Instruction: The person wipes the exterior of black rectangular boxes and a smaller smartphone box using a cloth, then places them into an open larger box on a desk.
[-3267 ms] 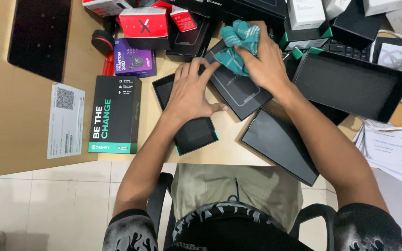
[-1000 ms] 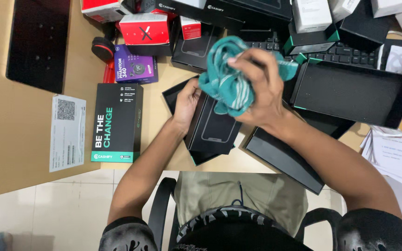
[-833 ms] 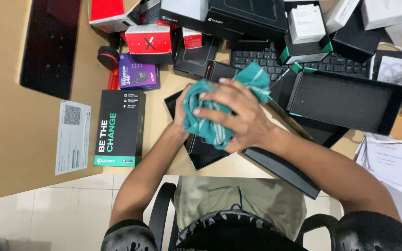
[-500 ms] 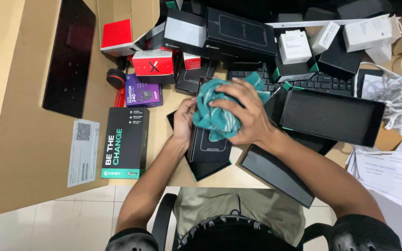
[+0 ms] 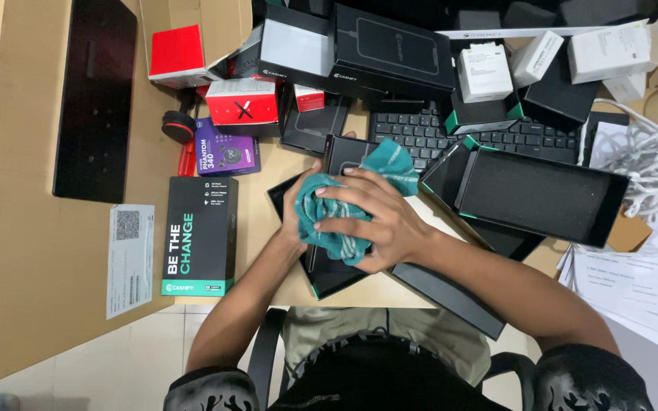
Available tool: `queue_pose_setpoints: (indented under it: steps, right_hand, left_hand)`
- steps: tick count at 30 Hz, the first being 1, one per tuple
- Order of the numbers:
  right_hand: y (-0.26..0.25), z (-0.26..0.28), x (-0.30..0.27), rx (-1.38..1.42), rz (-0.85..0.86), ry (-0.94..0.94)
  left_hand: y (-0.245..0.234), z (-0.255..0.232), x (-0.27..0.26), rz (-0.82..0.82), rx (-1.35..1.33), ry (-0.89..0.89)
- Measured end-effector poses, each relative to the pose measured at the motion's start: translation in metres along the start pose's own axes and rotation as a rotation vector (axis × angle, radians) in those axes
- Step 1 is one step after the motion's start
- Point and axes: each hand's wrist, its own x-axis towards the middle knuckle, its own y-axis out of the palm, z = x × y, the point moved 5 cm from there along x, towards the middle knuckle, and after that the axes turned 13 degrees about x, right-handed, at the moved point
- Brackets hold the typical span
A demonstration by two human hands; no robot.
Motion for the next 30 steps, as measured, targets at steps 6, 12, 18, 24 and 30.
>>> queue_pose_setpoints:
  steps: [6, 12, 18, 24, 30]
  right_hand:
    - [-0.004, -0.011, -0.002, 0.042, -0.035, 0.062]
    - [-0.008, -0.009, 0.0, 0.059, -0.034, 0.088]
    - [-0.008, -0.004, -0.001, 0.034, -0.046, 0.06]
    - [-0.008, -0.003, -0.001, 0.018, -0.025, 0.089]
    - [-0.019, -0.006, 0.002, -0.017, -0.065, 0.092]
  left_hand:
    - [-0.011, 0.005, 0.002, -0.092, 0.079, 0.055]
    - [-0.01, 0.007, 0.003, -0.088, 0.062, 0.074]
    - [-0.013, 0.014, 0.002, -0.005, 0.008, 0.044]
    - [-0.032, 0.02, 0.01, -0.047, 0.047, 0.121]
    - [-0.009, 0.004, 0.004, -0.136, 0.208, 0.089]
